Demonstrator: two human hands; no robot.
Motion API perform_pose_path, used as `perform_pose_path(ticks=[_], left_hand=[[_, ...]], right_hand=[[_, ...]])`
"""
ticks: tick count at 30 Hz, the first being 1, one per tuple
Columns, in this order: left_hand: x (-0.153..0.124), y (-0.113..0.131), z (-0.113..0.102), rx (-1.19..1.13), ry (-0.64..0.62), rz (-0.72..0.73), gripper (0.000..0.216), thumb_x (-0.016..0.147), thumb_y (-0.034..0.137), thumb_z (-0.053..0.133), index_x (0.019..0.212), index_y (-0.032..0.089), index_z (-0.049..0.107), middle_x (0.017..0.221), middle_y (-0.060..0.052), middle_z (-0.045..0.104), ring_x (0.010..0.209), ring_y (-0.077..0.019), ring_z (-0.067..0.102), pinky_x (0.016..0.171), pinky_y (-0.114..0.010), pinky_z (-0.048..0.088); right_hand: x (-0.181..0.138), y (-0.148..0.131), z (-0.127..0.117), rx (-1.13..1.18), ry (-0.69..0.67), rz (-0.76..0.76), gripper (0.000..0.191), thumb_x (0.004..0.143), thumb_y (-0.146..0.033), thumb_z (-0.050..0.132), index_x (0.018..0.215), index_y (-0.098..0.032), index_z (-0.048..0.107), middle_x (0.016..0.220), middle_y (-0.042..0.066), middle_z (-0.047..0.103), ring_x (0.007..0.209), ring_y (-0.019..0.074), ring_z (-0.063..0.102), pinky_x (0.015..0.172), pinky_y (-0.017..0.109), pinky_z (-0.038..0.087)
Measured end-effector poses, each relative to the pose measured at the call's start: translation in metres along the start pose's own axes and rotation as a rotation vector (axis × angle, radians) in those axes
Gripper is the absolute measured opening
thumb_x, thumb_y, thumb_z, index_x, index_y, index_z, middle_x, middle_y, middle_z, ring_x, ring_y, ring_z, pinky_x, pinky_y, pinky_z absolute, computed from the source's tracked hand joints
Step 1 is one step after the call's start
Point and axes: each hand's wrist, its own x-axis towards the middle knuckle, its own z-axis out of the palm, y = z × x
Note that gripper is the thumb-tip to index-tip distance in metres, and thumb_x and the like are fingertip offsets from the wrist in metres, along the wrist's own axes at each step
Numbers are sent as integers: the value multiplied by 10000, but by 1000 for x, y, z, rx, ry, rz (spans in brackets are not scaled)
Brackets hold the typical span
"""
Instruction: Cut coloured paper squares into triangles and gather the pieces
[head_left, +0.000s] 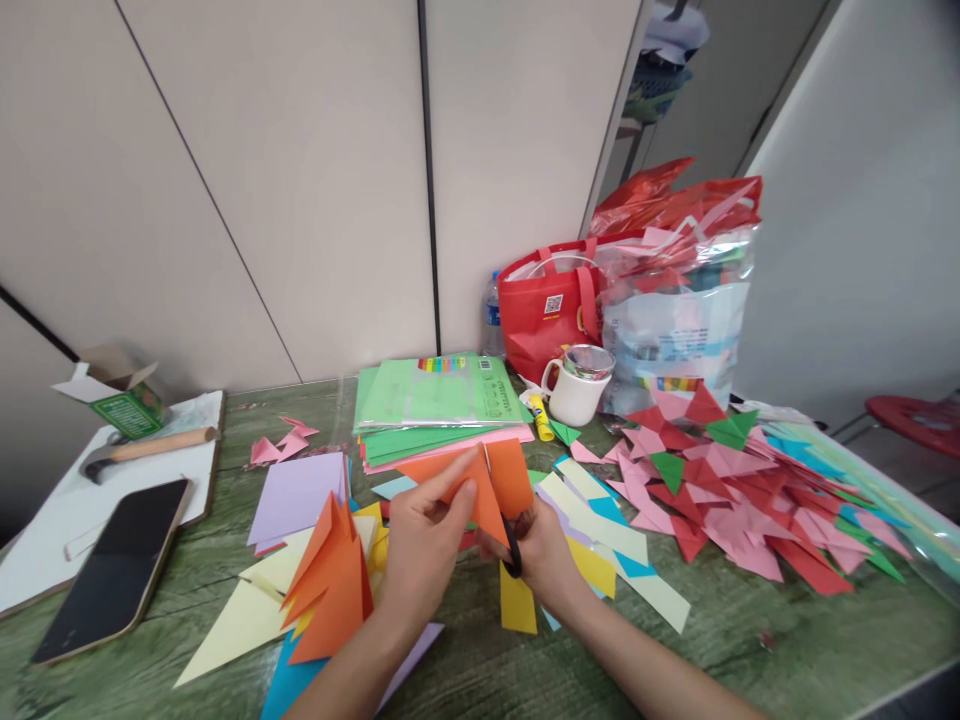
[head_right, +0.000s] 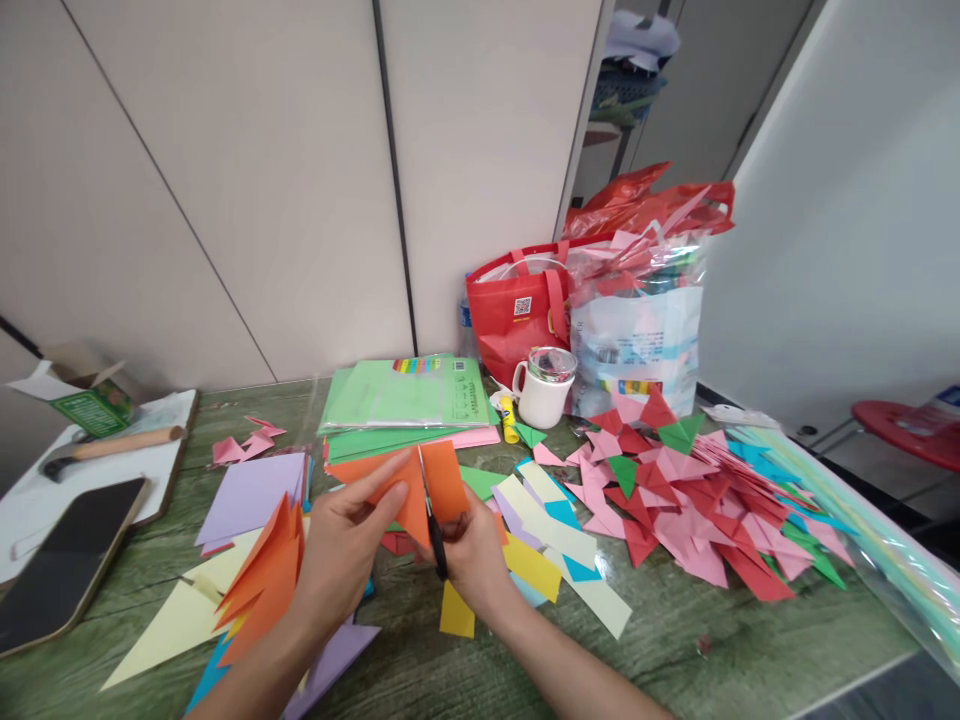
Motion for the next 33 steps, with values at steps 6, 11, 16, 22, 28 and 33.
perform_pose_path(ticks=[6, 11, 16, 22, 28, 33], left_hand=[[-1, -1, 1, 8, -4, 18, 377, 707, 277, 637, 1074, 199, 667, 880, -29, 721, 557, -100, 519, 519, -201, 464], [-1, -3, 3, -32, -32, 43, 369, 709, 279, 643, 1071, 214, 668, 876, -27, 721, 577, -105, 536, 528, -197, 451], [-4, 5, -1, 19, -26, 78, 374, 710, 281, 645, 1073, 193, 666, 769, -14, 711, 510, -80, 489, 472, -178, 400], [-19, 17, -13, 13, -32, 112, 406, 700, 283, 654, 1096, 195, 653, 804, -23, 705, 692, -145, 567, 566, -210, 454], [-34, 16, -17, 53, -25, 166, 467, 690, 276, 671, 1148, 206, 617, 706, 9, 680, 597, -118, 542, 504, -195, 432], [-39, 12, -20, 16, -52, 180, 470, 715, 277, 669, 1176, 218, 593, 821, -5, 712, 635, -110, 570, 559, -186, 465]], right_hand=[[0, 4, -3, 36, -13, -3, 333, 544, -331, 755, 662, -211, 467, 450, -69, 509, 384, 115, 476, 397, 230, 404], [3, 14, 0, 179, 2, -34, 377, 533, -311, 763, 756, -211, 476, 452, -101, 476, 337, 80, 407, 361, 212, 388], [0, 4, -8, 185, 155, -102, 342, 561, -308, 759, 693, -197, 464, 436, -84, 488, 382, 93, 454, 387, 207, 396], [-25, -7, -27, 515, 405, 12, 277, 673, -357, 702, 763, -174, 514, 560, -54, 535, 519, 97, 523, 603, 267, 510], [-57, -16, -25, 414, 55, 4, 357, 706, -342, 689, 973, -186, 512, 713, -20, 588, 663, 116, 551, 688, 278, 479], [-59, -25, -9, 28, -116, -81, 278, 677, -140, 668, 910, -184, 524, 679, -41, 547, 600, 90, 499, 572, 205, 415]])
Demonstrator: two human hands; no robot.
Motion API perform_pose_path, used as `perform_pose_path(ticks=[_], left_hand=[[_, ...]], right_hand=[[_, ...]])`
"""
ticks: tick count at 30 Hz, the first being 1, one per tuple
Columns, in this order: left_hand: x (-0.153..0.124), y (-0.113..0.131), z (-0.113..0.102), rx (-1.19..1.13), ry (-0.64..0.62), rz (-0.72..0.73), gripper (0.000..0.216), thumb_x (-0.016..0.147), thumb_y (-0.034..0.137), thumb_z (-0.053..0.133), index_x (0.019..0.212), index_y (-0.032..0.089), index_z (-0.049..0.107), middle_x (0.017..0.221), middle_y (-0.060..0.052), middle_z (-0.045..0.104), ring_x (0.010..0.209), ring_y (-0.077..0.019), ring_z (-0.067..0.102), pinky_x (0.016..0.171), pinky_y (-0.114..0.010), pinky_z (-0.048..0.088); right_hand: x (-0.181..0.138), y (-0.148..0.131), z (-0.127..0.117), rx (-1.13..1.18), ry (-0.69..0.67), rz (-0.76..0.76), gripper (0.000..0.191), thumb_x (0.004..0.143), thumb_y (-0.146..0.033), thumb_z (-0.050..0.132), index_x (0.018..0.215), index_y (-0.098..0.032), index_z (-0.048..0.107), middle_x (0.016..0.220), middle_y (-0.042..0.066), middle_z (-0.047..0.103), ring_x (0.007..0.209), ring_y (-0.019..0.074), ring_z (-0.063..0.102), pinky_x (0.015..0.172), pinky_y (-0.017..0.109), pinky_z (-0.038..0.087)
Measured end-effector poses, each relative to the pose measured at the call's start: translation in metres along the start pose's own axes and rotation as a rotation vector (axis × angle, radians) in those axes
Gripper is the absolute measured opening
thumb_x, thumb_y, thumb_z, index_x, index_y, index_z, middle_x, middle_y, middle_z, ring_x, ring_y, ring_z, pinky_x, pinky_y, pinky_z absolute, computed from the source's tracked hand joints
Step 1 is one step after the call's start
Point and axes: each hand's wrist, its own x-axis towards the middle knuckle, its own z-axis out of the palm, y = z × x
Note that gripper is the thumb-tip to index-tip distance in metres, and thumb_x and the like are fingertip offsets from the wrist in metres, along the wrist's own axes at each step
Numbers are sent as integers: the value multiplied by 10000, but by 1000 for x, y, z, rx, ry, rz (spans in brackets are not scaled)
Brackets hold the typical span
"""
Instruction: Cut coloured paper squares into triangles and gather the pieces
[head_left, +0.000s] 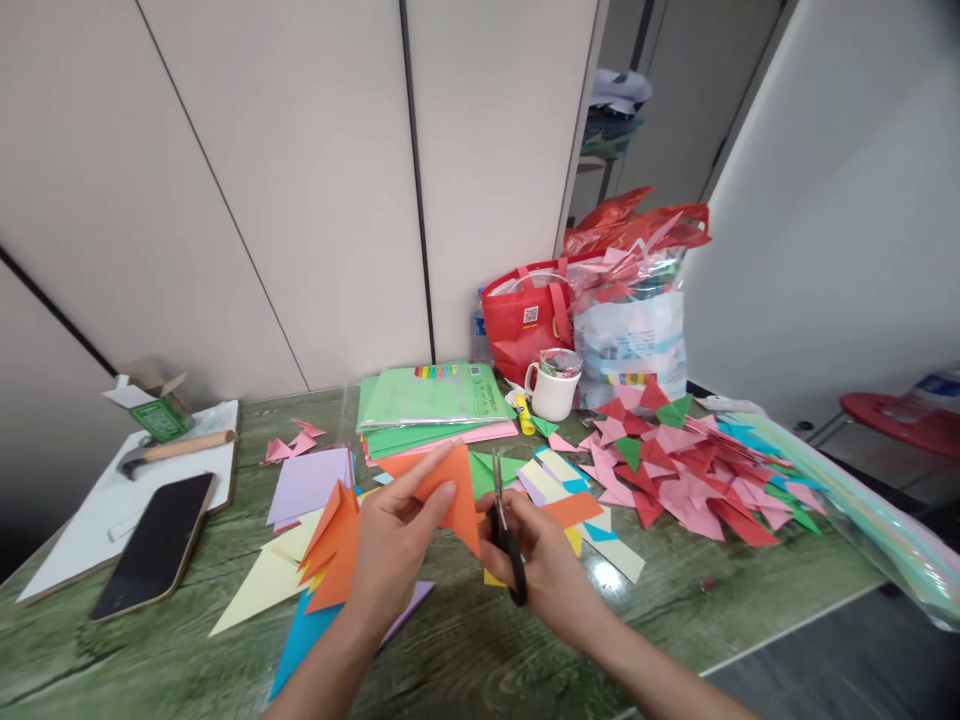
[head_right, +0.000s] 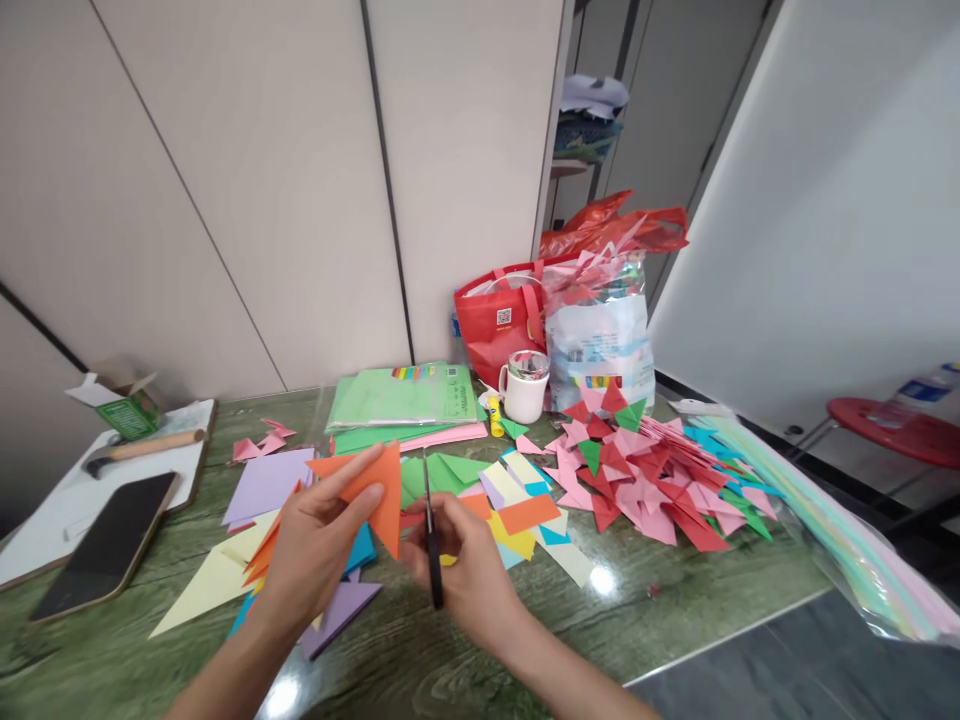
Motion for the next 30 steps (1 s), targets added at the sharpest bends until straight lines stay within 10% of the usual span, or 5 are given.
perform_pose_path(ticks=[13, 26, 30], left_hand=[[-7, -3, -3, -21, -75, -32, 387, 754, 260, 640, 1141, 255, 613, 1058, 3, 689, 924, -168, 633, 776, -214, 522], [-8, -8, -7, 9, -53, -53, 376, 740, 281, 637, 1114, 236, 638, 1017, -32, 698, 818, -173, 642, 729, -272, 532], [-10, -2, -10, 90, -31, -51, 423, 733, 320, 635, 1143, 217, 624, 713, -3, 682, 517, -98, 529, 487, -203, 456]], right_hand=[[9, 3, 24, 19, -65, -4, 286, 628, -128, 724, 804, -184, 506, 679, -40, 591, 608, 101, 537, 564, 187, 424], [11, 3, 30, 55, -53, 65, 312, 559, -155, 760, 717, -172, 492, 572, -71, 537, 483, 56, 436, 484, 165, 384], [14, 11, 22, 6, -8, 48, 234, 648, -234, 693, 750, -192, 486, 493, -86, 478, 421, 76, 434, 433, 188, 371]])
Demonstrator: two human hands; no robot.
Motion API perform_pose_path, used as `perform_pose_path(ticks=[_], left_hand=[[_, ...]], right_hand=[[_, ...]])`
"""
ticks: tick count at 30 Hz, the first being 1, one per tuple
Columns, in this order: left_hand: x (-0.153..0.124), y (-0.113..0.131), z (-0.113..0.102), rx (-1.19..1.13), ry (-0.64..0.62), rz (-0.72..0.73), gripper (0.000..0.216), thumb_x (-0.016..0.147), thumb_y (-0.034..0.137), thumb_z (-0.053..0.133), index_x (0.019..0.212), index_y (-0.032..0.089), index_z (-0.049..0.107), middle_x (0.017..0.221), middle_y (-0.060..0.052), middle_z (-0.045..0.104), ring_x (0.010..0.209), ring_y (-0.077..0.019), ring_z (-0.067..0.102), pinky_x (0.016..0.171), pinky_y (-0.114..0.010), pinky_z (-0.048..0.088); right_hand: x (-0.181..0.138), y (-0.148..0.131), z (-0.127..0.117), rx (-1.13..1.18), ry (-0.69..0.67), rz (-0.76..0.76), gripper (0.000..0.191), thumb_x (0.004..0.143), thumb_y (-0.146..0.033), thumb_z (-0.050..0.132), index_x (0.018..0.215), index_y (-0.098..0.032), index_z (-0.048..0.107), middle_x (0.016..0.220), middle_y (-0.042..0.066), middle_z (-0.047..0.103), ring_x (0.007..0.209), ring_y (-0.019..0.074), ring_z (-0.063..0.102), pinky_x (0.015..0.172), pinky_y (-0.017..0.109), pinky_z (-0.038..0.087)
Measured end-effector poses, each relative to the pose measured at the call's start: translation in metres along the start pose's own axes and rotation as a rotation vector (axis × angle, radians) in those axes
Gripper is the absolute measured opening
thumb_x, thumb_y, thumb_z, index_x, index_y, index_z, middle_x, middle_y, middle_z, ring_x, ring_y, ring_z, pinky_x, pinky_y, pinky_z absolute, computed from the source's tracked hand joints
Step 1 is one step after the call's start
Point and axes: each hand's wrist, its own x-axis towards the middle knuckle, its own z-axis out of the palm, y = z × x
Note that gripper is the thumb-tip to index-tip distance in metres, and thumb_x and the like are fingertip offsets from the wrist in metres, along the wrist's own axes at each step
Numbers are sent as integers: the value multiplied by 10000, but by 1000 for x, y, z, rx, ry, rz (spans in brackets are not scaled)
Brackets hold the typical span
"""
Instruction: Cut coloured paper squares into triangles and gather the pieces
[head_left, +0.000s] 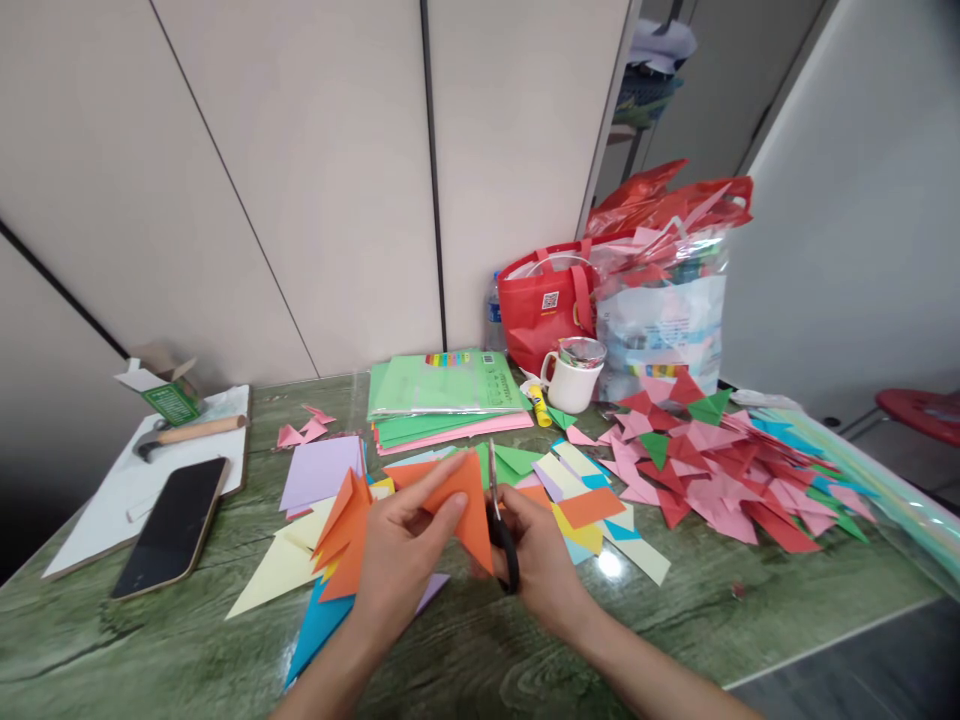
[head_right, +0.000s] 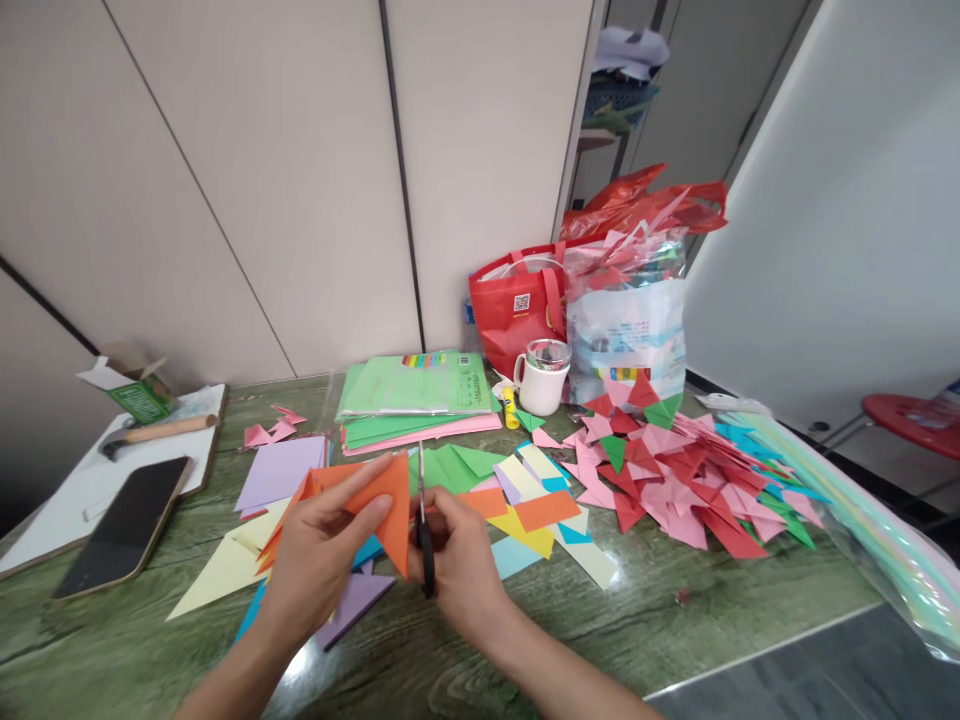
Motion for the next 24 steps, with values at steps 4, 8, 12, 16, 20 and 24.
perform_pose_path(ticks=[4, 8, 12, 16, 20, 24], left_hand=[[8, 2, -29, 245, 114, -21, 513, 715, 364, 619, 1192, 176, 590, 376, 97, 294, 367, -68, 207, 340, -191, 189], [24, -15, -72, 531, 129, -35, 476, 669, 318, 582, 1110, 151, 646, 472, 58, 383, 425, -109, 326, 412, -222, 299], [27, -33, -96, 980, 89, -41, 390, 654, 267, 537, 984, 143, 705, 642, -17, 481, 554, -183, 495, 586, -305, 426], [20, -34, -95, 1198, 48, -79, 415, 756, 302, 481, 1120, 174, 633, 851, -86, 520, 724, -240, 580, 707, -348, 457], [19, -30, -83, 1314, 92, -27, 399, 796, 287, 476, 1161, 180, 596, 1197, -171, 444, 1025, -323, 535, 848, -422, 433], [24, -31, -68, 1273, 185, 82, 424, 805, 287, 487, 1199, 144, 550, 1396, -205, 258, 1247, -395, 344, 928, -498, 379]], right_hand=[[7, 8, -30, -412, 78, -145, 140, 736, -255, 609, 807, -207, 499, 602, -24, 574, 551, 140, 547, 539, 248, 432], [6, 20, -58, -848, -185, -339, 172, 752, -122, 543, 899, -213, 546, 890, 59, 642, 857, 214, 582, 819, 372, 421], [0, 31, -67, -967, -439, -328, 296, 723, -82, 560, 984, -224, 555, 956, 49, 633, 944, 222, 568, 985, 452, 298], [-3, 30, -82, -966, -434, -261, 321, 728, -105, 575, 1019, -237, 554, 969, 45, 641, 933, 218, 582, 984, 430, 318], [-7, 25, -109, -948, -408, -245, 284, 756, -139, 572, 1022, -237, 568, 1003, 55, 644, 957, 211, 581, 949, 375, 367], [-12, 26, -128, -913, -340, -212, 249, 743, -178, 595, 986, -234, 593, 1010, 69, 644, 951, 220, 584, 842, 329, 437]])
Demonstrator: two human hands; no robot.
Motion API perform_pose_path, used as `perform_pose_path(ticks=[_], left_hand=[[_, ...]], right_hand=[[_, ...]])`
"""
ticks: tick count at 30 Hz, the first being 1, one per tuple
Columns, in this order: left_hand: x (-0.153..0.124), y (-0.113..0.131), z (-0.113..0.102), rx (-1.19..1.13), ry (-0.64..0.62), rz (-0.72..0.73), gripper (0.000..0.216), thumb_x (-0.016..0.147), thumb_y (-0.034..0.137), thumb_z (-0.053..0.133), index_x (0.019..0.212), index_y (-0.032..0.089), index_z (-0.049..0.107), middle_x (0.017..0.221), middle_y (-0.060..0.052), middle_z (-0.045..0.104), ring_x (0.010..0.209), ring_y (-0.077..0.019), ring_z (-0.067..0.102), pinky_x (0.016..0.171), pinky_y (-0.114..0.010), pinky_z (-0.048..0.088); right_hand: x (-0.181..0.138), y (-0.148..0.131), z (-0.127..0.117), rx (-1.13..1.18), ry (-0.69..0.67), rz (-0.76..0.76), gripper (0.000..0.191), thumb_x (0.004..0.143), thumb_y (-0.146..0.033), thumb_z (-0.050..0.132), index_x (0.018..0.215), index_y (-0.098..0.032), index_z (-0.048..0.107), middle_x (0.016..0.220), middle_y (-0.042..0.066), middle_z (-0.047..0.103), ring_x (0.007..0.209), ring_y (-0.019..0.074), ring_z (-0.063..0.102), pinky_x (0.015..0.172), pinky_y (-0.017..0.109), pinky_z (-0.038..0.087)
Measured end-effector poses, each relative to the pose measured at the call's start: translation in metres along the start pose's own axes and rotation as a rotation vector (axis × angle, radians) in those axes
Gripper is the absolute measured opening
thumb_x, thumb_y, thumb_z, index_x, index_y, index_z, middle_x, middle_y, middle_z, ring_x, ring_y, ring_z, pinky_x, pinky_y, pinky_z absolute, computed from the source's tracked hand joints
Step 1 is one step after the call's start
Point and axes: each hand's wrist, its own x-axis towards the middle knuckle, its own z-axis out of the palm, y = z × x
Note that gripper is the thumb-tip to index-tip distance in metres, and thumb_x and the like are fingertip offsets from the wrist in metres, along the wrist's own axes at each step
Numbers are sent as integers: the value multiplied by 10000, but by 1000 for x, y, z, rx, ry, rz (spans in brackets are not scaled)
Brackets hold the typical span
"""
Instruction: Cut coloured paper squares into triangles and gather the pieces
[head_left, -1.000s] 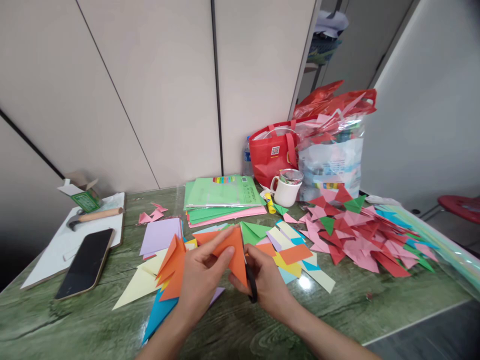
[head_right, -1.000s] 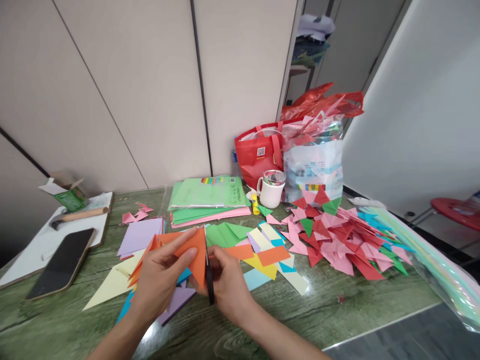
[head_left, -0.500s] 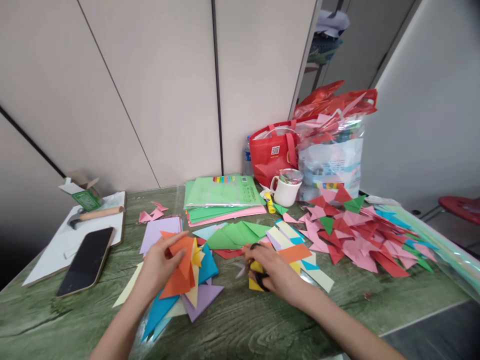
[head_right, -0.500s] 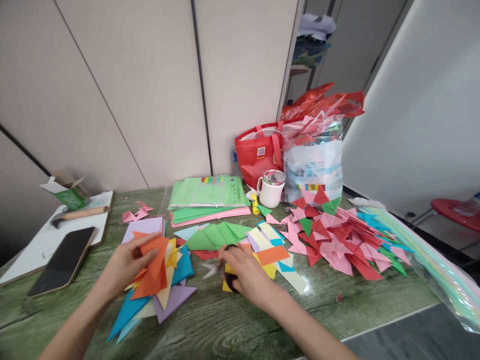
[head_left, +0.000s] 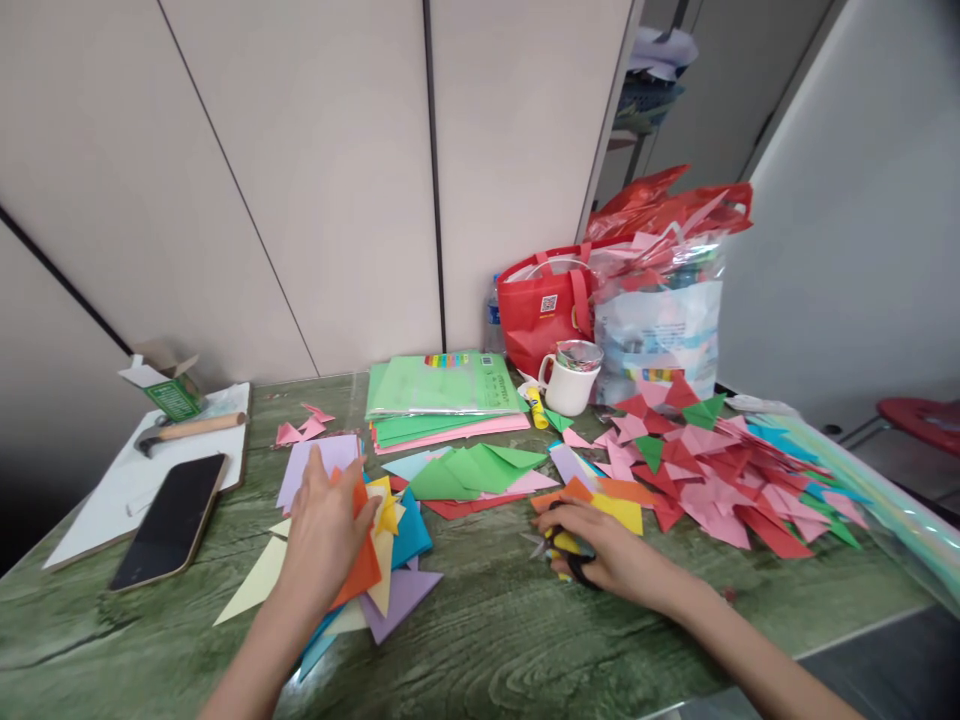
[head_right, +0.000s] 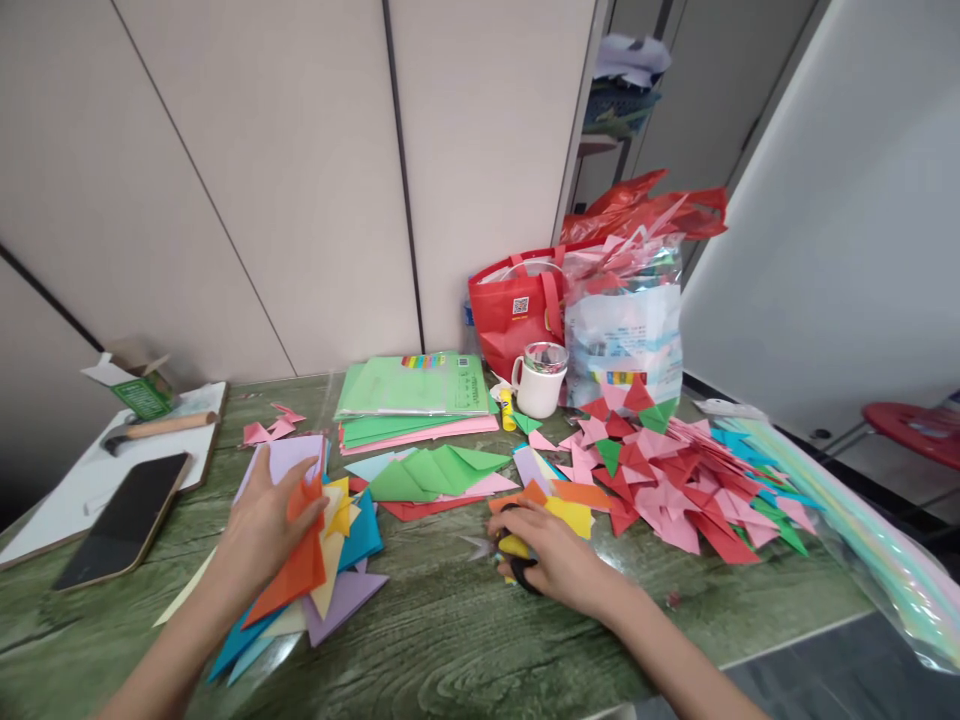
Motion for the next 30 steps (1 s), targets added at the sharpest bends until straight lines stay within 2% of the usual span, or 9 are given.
perform_pose_path(ticks=[3, 5, 8, 11, 14, 16, 19, 25, 30], left_hand=[[0, 13, 8, -194, 78, 102, 401, 815, 274, 475, 1185, 137, 543, 1419, -181, 285, 1296, -338, 300, 991, -472, 341], [-2, 24, 13, -355, 89, 182, 368, 815, 253, 466, 1157, 153, 558, 1365, -145, 411, 1276, -286, 358, 1003, -436, 349], [-8, 43, 20, -572, 29, 232, 368, 794, 222, 477, 1147, 178, 570, 1238, -105, 569, 1176, -249, 492, 990, -424, 376], [-12, 58, 27, -825, -113, 131, 362, 749, 224, 540, 1104, 192, 608, 1181, -103, 616, 1090, -255, 561, 976, -446, 389], [-11, 66, 34, -1104, -268, -34, 380, 683, 225, 613, 1058, 163, 631, 1123, -129, 645, 1018, -264, 607, 932, -449, 434], [-9, 67, 38, -1185, -333, -81, 373, 658, 226, 637, 1021, 140, 640, 1079, -143, 665, 979, -270, 629, 882, -445, 475], [-7, 67, 42, -1244, -390, -128, 332, 640, 241, 672, 956, 142, 659, 1063, -142, 673, 984, -281, 628, 875, -446, 480], [-9, 67, 49, -1324, -437, -244, 378, 595, 274, 742, 945, 160, 657, 1075, -137, 669, 1014, -285, 612, 908, -453, 454], [-10, 68, 51, -1382, -461, -293, 396, 596, 311, 754, 943, 149, 650, 1064, -143, 671, 1033, -286, 600, 924, -456, 435]], right_hand=[[5, 2, 0, 41, 75, 34, 200, 740, -237, 611, 939, -225, 592, 916, 54, 658, 813, 201, 613, 733, 301, 468], [17, 0, 1, 55, 192, 43, 174, 761, -258, 584, 928, -213, 578, 871, 44, 662, 730, 182, 615, 675, 285, 470], [44, -5, 5, -18, 367, 69, 132, 770, -228, 548, 898, -201, 568, 865, 48, 667, 769, 191, 615, 708, 291, 454], [70, -11, 13, -79, 360, 100, 181, 716, -187, 583, 895, -205, 561, 888, 41, 669, 823, 199, 613, 712, 279, 437], [88, -15, 26, -110, 315, 155, 242, 679, -159, 616, 908, -209, 554, 808, 16, 668, 707, 187, 615, 596, 241, 397], [95, -17, 33, -137, 287, 201, 262, 664, -112, 609, 904, -208, 561, 732, 1, 658, 643, 180, 603, 550, 224, 351], [101, -17, 36, -167, 270, 262, 247, 680, -99, 593, 900, -208, 574, 657, -9, 636, 607, 177, 587, 535, 217, 309], [105, -17, 35, -184, 297, 344, 251, 699, -173, 628, 938, -220, 571, 653, -5, 628, 626, 192, 582, 525, 224, 275], [108, -22, 34, -137, 354, 353, 212, 661, -133, 644, 847, -220, 590, 636, -2, 628, 632, 197, 595, 531, 230, 312]])
